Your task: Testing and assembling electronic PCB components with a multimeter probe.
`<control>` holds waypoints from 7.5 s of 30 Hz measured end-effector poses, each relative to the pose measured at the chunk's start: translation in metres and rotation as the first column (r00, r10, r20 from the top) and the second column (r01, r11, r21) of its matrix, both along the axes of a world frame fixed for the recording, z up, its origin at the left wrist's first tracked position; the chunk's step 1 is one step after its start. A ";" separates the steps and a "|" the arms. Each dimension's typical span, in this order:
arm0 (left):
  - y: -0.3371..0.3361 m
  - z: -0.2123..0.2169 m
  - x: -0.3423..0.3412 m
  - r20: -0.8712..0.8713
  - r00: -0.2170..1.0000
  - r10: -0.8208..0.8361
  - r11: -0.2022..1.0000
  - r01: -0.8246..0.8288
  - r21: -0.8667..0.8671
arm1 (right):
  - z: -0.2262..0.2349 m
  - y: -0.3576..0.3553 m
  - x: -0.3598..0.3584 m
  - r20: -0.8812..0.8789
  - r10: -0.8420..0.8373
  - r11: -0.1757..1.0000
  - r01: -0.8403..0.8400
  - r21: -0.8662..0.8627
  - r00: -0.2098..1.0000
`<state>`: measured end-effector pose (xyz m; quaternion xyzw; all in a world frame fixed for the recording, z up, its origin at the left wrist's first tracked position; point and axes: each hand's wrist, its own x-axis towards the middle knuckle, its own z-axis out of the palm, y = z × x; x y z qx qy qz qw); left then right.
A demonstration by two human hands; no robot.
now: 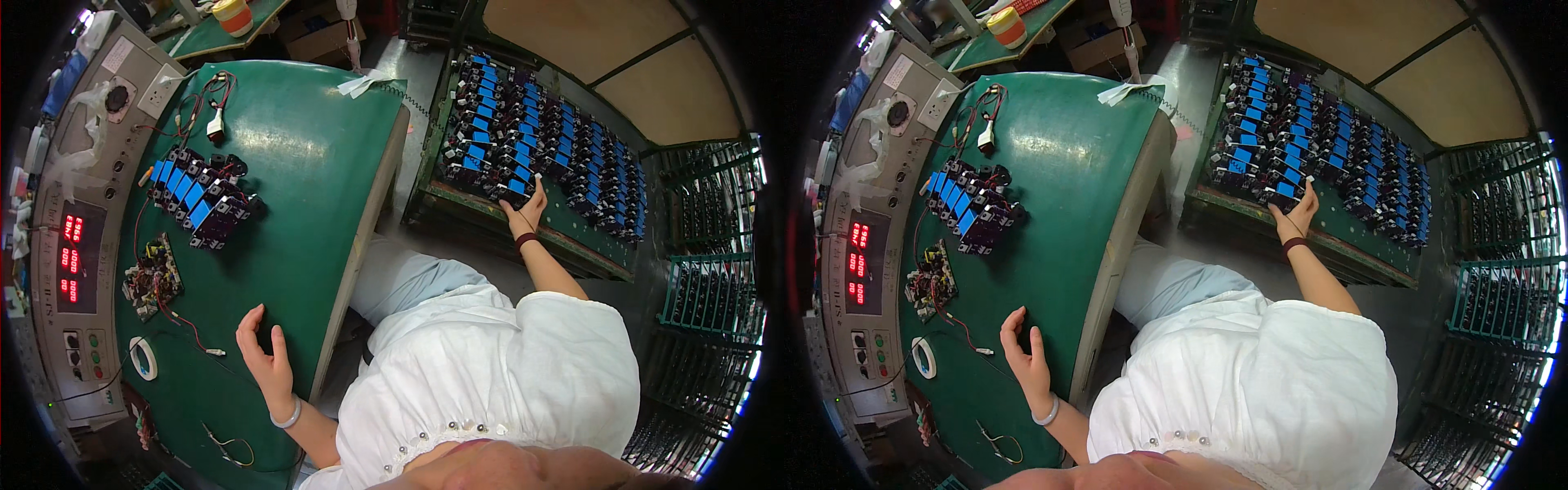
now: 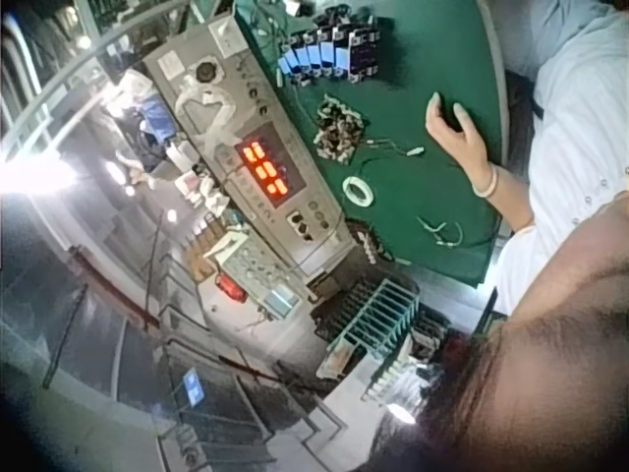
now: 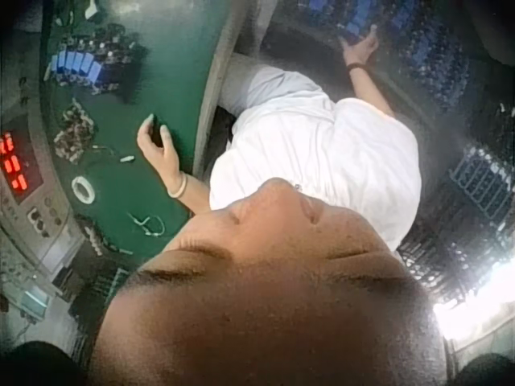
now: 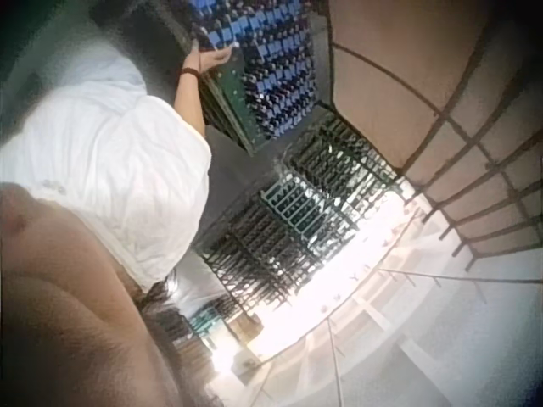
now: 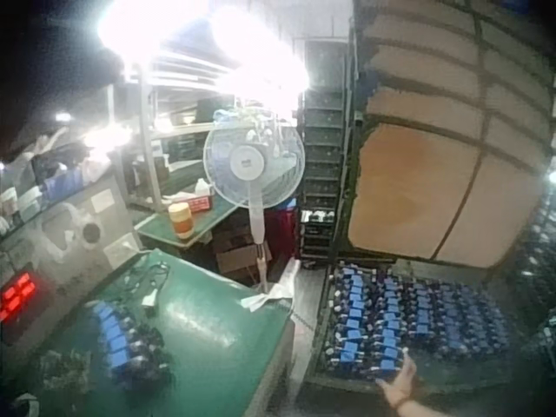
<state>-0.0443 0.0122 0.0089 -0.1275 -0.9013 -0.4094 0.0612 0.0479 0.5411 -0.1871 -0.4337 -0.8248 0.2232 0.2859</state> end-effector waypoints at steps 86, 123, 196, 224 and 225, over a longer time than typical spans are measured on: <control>-0.015 -0.013 -0.004 0.063 0.993 -0.097 0.984 0.087 0.153 | 0.225 -0.126 -0.084 -0.812 0.580 -0.628 -0.674 -0.389 -0.072; -0.016 -0.016 -0.008 0.075 0.997 -0.022 0.994 0.014 0.105 | 0.087 0.131 0.044 0.653 0.403 0.913 -0.228 -0.339 0.642; -0.001 0.006 -0.007 -0.114 0.988 -0.103 0.995 0.103 -0.001 | 0.288 -0.370 -0.387 0.597 0.801 -0.092 -0.994 0.059 -0.039; -0.014 -0.006 -0.008 0.091 0.994 -0.059 0.979 0.040 0.202 | 0.240 -0.373 -0.377 0.228 0.973 -0.011 -0.979 0.206 0.037; -0.015 -0.006 -0.008 0.095 0.995 -0.043 0.980 0.023 0.197 | 0.240 -0.365 -0.369 0.097 0.995 -0.013 -0.976 0.220 0.009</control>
